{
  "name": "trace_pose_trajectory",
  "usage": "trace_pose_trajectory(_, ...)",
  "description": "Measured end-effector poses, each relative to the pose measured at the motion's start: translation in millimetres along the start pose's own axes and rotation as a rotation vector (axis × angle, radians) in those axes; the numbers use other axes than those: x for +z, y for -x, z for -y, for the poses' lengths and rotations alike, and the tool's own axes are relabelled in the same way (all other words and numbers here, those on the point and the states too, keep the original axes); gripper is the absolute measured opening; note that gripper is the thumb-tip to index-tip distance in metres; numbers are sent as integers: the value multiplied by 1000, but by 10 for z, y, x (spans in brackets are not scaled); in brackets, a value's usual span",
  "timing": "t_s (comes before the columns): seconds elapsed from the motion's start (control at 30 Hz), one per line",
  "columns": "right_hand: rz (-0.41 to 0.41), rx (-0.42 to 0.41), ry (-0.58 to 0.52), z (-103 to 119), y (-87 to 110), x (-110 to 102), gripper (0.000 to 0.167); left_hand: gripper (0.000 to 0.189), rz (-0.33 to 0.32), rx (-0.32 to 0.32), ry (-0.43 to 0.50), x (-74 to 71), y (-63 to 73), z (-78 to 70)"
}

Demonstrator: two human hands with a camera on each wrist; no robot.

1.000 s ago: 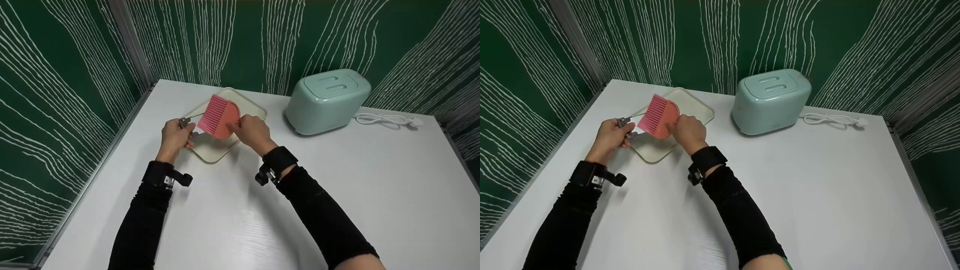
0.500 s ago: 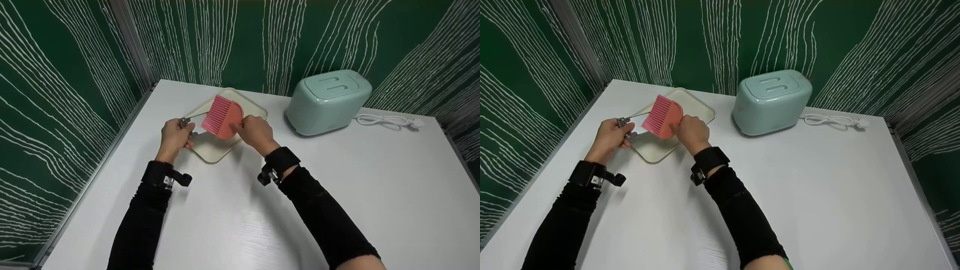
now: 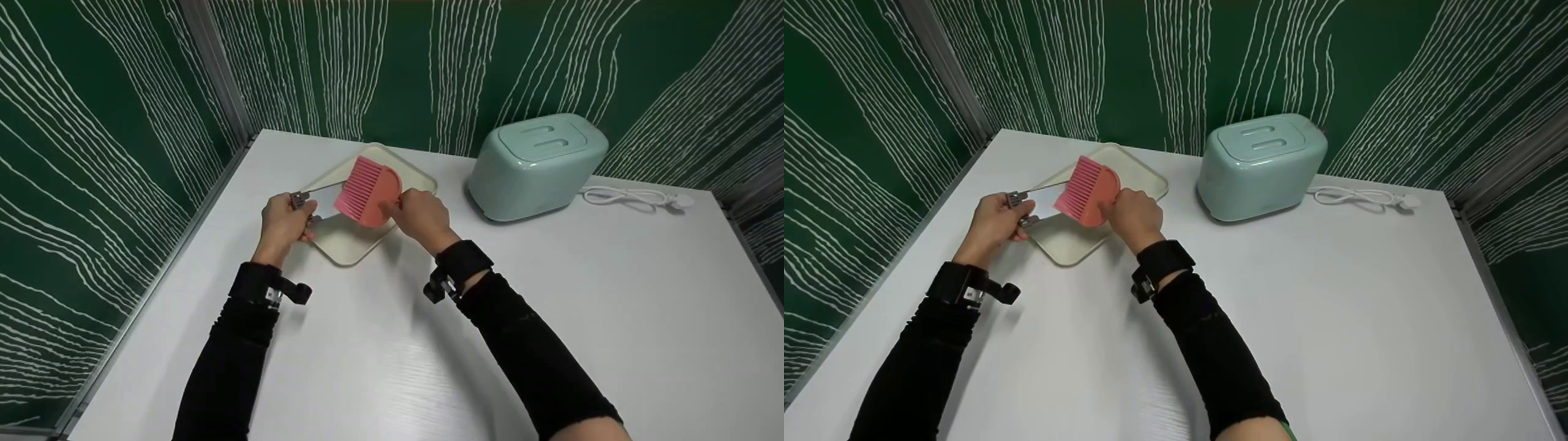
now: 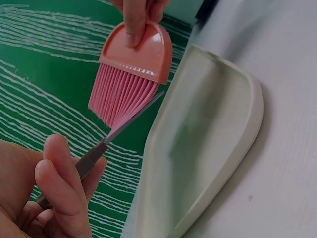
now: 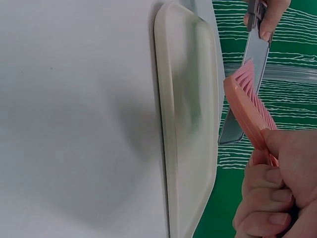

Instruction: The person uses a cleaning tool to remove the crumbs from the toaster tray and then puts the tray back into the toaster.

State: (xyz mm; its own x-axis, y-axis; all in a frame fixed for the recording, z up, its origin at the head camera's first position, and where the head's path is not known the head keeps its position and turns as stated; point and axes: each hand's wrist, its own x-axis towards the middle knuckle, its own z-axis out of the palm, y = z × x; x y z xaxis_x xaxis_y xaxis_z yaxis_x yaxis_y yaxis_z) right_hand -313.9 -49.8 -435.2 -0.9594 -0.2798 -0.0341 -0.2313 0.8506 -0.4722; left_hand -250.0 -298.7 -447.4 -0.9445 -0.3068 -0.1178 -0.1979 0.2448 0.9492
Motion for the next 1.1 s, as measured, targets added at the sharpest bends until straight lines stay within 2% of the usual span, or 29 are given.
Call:
trace_pose_trajectory(0.77,-35,11,51,-117,-8,-8,49,19,-6,16,-26,-32,39,-29)
trace_pose_trajectory(1.1,-23,50,55,-184,-30,-17,49,18,-2,37,-65,-40,37,-42)
